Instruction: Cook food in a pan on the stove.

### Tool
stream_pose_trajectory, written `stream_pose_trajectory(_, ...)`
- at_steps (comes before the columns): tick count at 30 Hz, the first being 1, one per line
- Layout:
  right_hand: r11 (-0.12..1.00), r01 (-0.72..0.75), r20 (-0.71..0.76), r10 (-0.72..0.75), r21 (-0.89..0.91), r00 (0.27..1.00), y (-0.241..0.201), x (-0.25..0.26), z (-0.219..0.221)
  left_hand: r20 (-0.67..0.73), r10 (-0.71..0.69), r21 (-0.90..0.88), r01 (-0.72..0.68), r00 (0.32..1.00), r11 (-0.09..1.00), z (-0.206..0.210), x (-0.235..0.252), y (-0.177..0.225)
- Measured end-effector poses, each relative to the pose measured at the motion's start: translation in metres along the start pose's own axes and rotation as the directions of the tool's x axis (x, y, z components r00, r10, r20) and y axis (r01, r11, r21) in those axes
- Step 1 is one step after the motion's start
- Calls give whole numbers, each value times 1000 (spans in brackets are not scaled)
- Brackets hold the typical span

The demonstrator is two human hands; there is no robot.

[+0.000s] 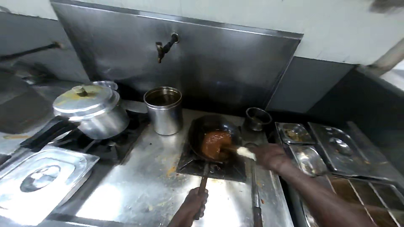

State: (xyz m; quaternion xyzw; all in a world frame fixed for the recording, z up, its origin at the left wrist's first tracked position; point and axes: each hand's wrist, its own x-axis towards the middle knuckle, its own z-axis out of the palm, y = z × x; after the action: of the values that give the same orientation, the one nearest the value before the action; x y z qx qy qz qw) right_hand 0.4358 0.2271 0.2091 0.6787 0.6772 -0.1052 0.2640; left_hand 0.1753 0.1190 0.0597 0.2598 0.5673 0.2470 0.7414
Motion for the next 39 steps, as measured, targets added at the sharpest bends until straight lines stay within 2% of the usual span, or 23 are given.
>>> stream_pose_trajectory(2, 991, -1, -83, 12, 131, 997, -26, 32, 24, -4, -1, 4, 1, 1000, 1000, 0, 1, 0)
stream_pose_trajectory(4, 981, 57, -80, -43, 184, 996, -36, 48, 38, 3, 4, -5, -4, 1000, 1000, -3, 1, 0)
stream_pose_trajectory(7, 985, 140, 40, -145, 97, 989, -16, 21, 21, 17, 8, -11, -8, 1000, 1000, -11, 0, 2)
stream_pose_trajectory(9, 993, 120, 119, -118, -12, 986, 0, -11, -6, 25, 4, 2, -4, 1000, 1000, -16, 0, 5)
stream_pose_trajectory(11, 995, 56, 119, -46, -85, 992, 1, -23, -20, 31, 2, 17, -2, 1000, 1000, -20, 1, 7)
stream_pose_trajectory(13, 999, 28, 43, -26, -38, 999, -14, -6, -13, 35, 6, 20, -7, 999, 1000, -21, 2, 6)
stream_pose_trajectory(15, 997, 19, -49, -15, 81, 999, -35, 24, 10, 33, 6, 13, -6, 999, 1000, -20, 2, 5)
stream_pose_trajectory(17, 976, 77, -91, -59, 205, 994, -43, 46, 35, 24, -1, 29, 0, 1000, 1000, -20, 1, 7)
stream_pose_trajectory(19, 947, 159, -36, -155, 279, 987, -30, 41, 42, 18, -13, 55, 12, 1000, 998, -19, 1, 9)
stream_pose_trajectory(21, 953, 207, 76, -229, 219, 971, -6, 13, 26, 19, -14, 62, 13, 1000, 998, -20, 0, 10)
stream_pose_trajectory(23, 985, 153, 152, -163, 74, 975, 15, -15, 1, 18, -13, 69, 12, 1000, 998, -22, 0, 11)
stream_pose_trajectory(25, 999, 16, 110, -12, -34, 994, 19, -22, -11, 18, -20, 75, 19, 1000, 997, -23, 0, 13)
stream_pose_trajectory(28, 991, -105, -74, 111, 81, 991, -8, 16, 6, 19, -32, 82, 30, 999, 996, -24, 2, 13)
stream_pose_trajectory(31, 987, 24, -101, -8, 156, 995, -32, 53, 25, 24, -28, 103, 26, 999, 994, -27, 1, 13)
stream_pose_trajectory(34, 980, 162, 16, -165, 113, 986, -16, 30, 17, 37, -15, 165, 9, 999, 986, -33, -3, 19)
stream_pose_trajectory(35, 984, 164, 58, -169, 72, 984, -5, 14, 6, 32, -12, 193, 6, 999, 981, -35, -5, 23)
stream_pose_trajectory(37, 997, 75, 123, -72, -26, 990, 11, -16, -20, -2, -24, 238, 23, 1000, 971, -36, -7, 30)
stream_pose_trajectory(39, 998, -39, 84, 43, -50, 996, 14, -21, -30, -32, -39, 286, 46, 999, 957, -34, -5, 35)
